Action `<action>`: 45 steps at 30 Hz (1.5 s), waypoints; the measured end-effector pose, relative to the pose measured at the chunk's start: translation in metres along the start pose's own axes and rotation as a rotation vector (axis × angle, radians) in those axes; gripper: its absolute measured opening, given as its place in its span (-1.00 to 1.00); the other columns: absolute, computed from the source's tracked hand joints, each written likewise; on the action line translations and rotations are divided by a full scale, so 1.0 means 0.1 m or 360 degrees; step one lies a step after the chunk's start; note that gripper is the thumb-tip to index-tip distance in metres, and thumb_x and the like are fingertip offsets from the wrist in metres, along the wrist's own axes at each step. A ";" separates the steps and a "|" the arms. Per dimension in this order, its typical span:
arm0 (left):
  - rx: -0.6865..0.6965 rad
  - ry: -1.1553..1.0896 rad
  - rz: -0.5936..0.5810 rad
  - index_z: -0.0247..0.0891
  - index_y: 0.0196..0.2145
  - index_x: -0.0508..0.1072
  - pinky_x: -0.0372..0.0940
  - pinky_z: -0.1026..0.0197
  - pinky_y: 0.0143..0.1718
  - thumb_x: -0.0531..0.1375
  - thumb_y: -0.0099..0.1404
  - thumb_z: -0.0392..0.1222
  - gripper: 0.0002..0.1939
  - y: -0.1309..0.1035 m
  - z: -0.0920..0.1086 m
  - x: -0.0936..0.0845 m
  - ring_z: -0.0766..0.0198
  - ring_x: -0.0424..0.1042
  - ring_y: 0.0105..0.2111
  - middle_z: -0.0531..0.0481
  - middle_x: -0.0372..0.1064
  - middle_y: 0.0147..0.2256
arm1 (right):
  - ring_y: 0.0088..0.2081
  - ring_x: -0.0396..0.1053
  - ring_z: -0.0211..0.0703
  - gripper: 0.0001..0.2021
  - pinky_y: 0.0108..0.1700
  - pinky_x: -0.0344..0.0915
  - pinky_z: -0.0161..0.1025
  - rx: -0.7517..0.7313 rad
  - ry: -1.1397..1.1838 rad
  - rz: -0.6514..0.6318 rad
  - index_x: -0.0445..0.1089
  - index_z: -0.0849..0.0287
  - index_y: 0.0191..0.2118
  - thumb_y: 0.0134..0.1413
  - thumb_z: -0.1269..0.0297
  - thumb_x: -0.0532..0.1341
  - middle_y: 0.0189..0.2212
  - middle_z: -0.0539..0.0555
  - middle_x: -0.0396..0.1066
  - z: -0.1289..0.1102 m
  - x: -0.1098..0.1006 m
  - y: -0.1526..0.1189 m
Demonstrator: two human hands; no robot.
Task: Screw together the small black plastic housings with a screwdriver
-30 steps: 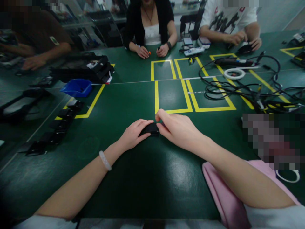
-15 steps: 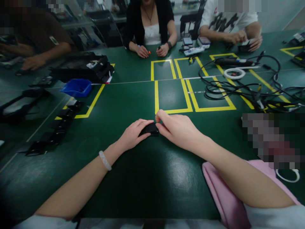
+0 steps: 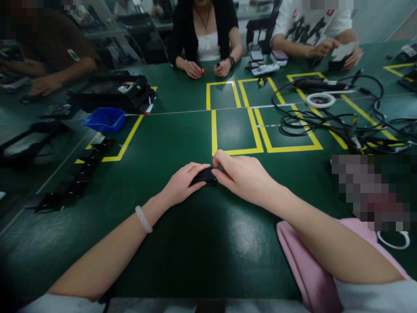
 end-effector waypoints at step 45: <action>-0.0034 0.0005 -0.0022 -0.11 0.19 0.13 0.24 0.02 0.00 0.09 0.35 -0.10 -0.52 0.00 -0.01 0.00 0.11 0.29 -0.03 -0.09 0.25 0.01 | -0.48 0.26 -0.27 -0.89 -0.42 0.01 -0.33 -0.0002 0.0006 -0.0024 0.17 0.11 -0.25 0.23 0.20 0.02 -0.50 -0.07 0.31 0.01 0.02 0.01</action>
Point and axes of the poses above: each hand's wrist, its own y-axis towards the middle knuckle, its own x-axis out of the palm, z = x × y, the point moved 7 cm from there along y, towards the middle knuckle
